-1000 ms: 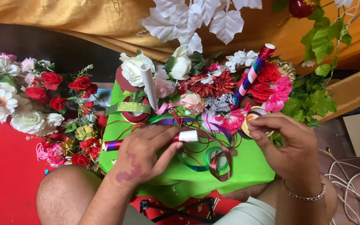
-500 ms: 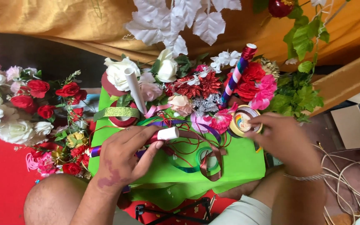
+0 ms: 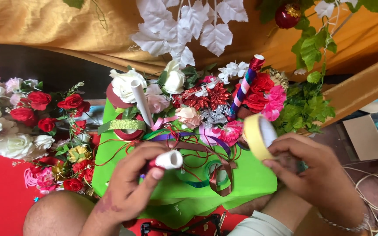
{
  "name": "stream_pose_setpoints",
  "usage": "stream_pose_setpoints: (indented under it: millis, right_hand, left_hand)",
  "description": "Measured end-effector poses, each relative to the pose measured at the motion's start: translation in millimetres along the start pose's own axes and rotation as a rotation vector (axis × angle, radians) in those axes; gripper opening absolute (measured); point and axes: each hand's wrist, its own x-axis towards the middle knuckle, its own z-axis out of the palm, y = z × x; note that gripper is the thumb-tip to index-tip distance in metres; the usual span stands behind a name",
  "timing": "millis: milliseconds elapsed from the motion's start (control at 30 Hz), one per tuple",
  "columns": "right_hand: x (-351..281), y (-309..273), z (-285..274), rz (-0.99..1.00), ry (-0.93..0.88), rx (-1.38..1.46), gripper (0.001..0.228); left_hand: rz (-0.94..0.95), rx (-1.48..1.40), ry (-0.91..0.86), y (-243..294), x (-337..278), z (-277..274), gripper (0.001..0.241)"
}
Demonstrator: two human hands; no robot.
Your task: The person wraps a purple ribbon around a cylindrical object, then secures it with tape. They continue to wrap a red ribbon around the same object, securing it with tape as well.
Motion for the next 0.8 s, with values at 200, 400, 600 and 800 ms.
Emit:
stream_pose_setpoints:
  millis: [200, 400, 600, 800]
  right_hand:
    - [21, -42, 72, -0.148, 0.061, 0.558, 0.025]
    - [14, -56, 130, -0.132, 0.173, 0.555, 0.028]
    - [14, -62, 120, -0.167, 0.030, 0.490, 0.018]
    - [23, -67, 77, -0.430, 0.178, 0.101, 0.032]
  left_hand:
    - [-0.016, -0.287, -0.175, 17, 6, 22, 0.045]
    - [-0.103, -0.452, -0.235, 4, 0, 21, 0.040]
    - [-0.097, -0.448, -0.128, -10, 1, 5, 0.035]
    - [-0.290, -0.355, -0.234, -21, -2, -12, 0.029]
